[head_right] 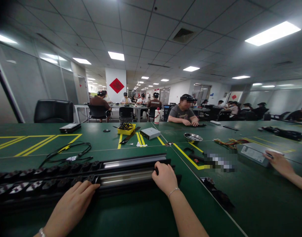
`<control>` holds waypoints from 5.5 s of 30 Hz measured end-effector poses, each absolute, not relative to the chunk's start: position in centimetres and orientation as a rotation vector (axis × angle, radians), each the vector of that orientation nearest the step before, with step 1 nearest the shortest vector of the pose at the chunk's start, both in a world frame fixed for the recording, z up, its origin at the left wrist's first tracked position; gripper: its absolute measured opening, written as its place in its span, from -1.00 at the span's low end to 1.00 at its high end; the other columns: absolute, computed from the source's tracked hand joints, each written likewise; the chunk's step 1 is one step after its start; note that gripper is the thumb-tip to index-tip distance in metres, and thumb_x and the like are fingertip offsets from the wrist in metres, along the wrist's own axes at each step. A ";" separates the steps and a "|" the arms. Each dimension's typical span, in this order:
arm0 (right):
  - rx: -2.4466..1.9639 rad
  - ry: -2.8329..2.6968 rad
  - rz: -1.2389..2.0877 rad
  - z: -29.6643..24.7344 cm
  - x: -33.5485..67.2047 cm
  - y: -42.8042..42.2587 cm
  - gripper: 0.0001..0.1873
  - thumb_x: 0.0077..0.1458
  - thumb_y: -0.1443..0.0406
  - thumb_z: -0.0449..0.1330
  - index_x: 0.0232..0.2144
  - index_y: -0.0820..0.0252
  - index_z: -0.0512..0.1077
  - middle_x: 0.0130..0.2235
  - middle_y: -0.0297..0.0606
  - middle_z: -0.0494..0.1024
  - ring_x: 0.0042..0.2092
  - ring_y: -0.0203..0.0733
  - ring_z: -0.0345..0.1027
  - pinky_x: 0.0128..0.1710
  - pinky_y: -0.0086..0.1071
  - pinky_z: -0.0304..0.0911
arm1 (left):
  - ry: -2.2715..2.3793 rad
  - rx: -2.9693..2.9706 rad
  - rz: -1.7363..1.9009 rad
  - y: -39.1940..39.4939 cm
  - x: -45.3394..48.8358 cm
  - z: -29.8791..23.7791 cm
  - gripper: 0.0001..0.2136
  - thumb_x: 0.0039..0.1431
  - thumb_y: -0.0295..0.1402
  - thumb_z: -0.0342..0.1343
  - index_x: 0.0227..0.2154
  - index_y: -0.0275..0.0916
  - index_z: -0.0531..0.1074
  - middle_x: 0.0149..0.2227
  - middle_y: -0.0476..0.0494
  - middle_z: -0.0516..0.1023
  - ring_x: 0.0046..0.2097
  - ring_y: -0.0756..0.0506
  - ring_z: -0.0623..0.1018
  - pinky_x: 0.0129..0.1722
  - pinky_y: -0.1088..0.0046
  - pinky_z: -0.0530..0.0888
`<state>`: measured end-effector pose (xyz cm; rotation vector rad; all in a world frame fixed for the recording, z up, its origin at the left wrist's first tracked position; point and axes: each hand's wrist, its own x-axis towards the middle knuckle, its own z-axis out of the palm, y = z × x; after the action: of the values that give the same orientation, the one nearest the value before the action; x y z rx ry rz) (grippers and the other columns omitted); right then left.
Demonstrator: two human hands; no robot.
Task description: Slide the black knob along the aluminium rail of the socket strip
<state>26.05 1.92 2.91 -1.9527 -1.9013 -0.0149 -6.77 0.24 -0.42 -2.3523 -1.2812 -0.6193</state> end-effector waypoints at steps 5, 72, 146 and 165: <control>-1.964 -1.908 0.005 3.0 26.1 1.9 -0.85 -0.01 0.29 -0.03 -0.37 0.14 0.30 -0.32 -0.32 0.45 -0.23 -0.23 0.26 -0.07 -0.31 -0.05 | -1.294 -2.346 -0.637 0.2 -6.9 -0.5 -0.75 0.15 -0.45 -0.13 -0.18 -0.13 0.37 -0.32 -0.07 0.40 -0.30 -0.06 0.38 -0.27 0.36 0.32; -1.941 -1.865 0.158 2.9 26.8 2.1 -0.75 -0.03 0.29 -0.04 -0.28 0.07 0.35 -0.17 -0.31 0.45 -0.11 -0.19 0.25 0.07 -0.09 -0.19 | -1.298 -2.356 -0.648 0.5 -6.9 -0.4 -0.76 0.16 -0.39 -0.13 -0.18 -0.13 0.38 -0.32 -0.06 0.42 -0.31 -0.07 0.39 -0.24 0.36 0.33; -2.015 -1.835 0.099 2.8 28.1 2.2 -0.72 -0.03 0.32 -0.04 -0.24 0.06 0.35 -0.16 -0.31 0.45 -0.10 -0.18 0.27 0.06 -0.10 -0.13 | -1.259 -2.330 -0.612 0.2 -6.9 -0.2 -0.73 0.13 -0.45 -0.14 -0.17 -0.15 0.38 -0.30 -0.10 0.42 -0.30 -0.07 0.40 -0.27 0.37 0.34; -2.073 -1.772 -0.005 2.6 28.9 2.1 -0.76 -0.05 0.23 0.01 -0.30 0.10 0.36 -0.23 -0.28 0.45 -0.11 -0.16 0.26 -0.07 -0.24 0.00 | -1.296 -2.352 -0.595 0.2 -6.7 -0.1 -0.74 0.14 -0.44 -0.14 -0.17 -0.16 0.38 -0.31 -0.09 0.41 -0.31 -0.06 0.38 -0.29 0.38 0.33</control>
<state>28.89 2.11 2.59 -2.0733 -1.7722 -0.0045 -6.72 0.21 -0.08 -2.3522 -1.2962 -0.5953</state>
